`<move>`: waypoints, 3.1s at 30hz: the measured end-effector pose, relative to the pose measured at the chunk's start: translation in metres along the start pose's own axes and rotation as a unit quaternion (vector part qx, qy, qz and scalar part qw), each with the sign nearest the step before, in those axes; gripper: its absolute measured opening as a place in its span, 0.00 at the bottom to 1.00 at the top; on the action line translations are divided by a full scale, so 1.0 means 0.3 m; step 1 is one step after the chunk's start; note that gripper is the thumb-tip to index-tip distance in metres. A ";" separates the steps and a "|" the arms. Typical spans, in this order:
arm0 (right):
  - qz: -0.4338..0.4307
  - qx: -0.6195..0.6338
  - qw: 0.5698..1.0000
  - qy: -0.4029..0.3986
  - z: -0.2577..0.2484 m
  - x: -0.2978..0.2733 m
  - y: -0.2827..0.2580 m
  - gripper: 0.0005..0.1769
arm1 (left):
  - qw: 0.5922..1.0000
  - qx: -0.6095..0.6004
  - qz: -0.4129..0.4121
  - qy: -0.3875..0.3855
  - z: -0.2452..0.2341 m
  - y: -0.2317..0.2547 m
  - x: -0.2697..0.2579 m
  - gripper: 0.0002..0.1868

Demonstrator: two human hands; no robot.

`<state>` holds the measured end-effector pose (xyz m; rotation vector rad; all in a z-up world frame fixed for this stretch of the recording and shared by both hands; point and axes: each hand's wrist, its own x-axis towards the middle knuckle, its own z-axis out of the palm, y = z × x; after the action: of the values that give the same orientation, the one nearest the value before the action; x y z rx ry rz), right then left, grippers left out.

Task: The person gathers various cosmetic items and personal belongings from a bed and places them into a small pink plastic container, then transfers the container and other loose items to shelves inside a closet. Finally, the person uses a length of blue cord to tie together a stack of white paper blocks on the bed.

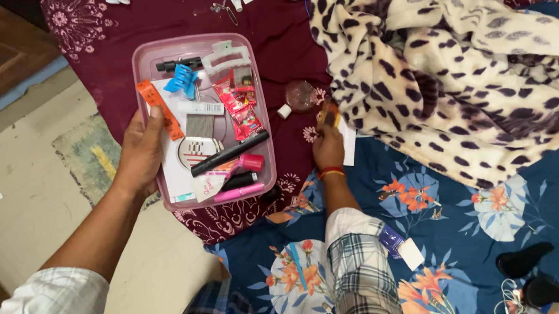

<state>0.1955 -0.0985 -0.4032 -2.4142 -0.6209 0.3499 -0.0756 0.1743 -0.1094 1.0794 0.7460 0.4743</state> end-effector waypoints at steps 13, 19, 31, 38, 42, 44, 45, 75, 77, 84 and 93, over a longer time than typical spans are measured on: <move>0.006 -0.249 0.967 -0.056 -0.097 -0.200 0.093 0.43 | 1.000 0.009 0.005 -0.011 -0.023 -0.033 0.000 0.28; 0.119 0.103 0.979 -0.126 -0.159 -0.500 0.170 0.20 | 1.000 0.001 -0.014 -0.028 0.029 0.006 -0.051 0.27; 0.117 0.479 0.863 0.112 -0.852 -0.895 -0.285 0.25 | 0.990 0.027 -0.006 -0.137 0.245 0.034 -0.241 0.21; 0.052 0.374 0.918 0.120 -1.382 -1.097 -0.599 0.21 | 0.964 -0.023 -0.086 -0.249 0.414 -0.007 -0.451 0.25; 0.080 0.409 0.904 0.091 -1.498 -1.271 -0.802 0.28 | 0.958 -0.025 -0.077 -0.277 0.526 -0.080 -0.572 0.33; 0.169 0.409 0.893 0.081 -1.489 -1.378 -0.875 0.25 | 0.966 0.089 -0.032 -0.242 0.589 -0.129 -0.615 0.37; 0.211 0.409 0.885 0.074 -1.475 -1.437 -0.894 0.23 | 0.964 0.144 -0.007 -0.221 0.616 -0.148 -0.641 0.40; 0.222 0.455 0.811 0.292 -1.357 -1.912 -0.721 0.10 | 0.874 -0.009 -0.171 -0.454 1.245 -0.297 -1.023 0.37; 0.260 0.448 0.796 0.314 -1.373 -1.910 -0.723 0.11 | 0.862 -0.007 -0.190 -0.470 1.283 -0.304 -1.027 0.36; 0.227 0.400 0.779 0.426 -1.365 -1.863 -0.691 0.10 | 0.816 -0.010 -0.290 -0.500 1.332 -0.295 -1.107 0.34; 0.290 0.258 0.793 0.469 -1.381 -1.834 -0.760 0.18 | 0.821 0.088 -0.180 -0.534 1.329 -0.369 -1.151 0.35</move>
<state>-0.1941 -0.4255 0.1139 -1.8336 0.6071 -0.4104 -0.0109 -0.3487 0.0042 1.1339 -0.0399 -0.5449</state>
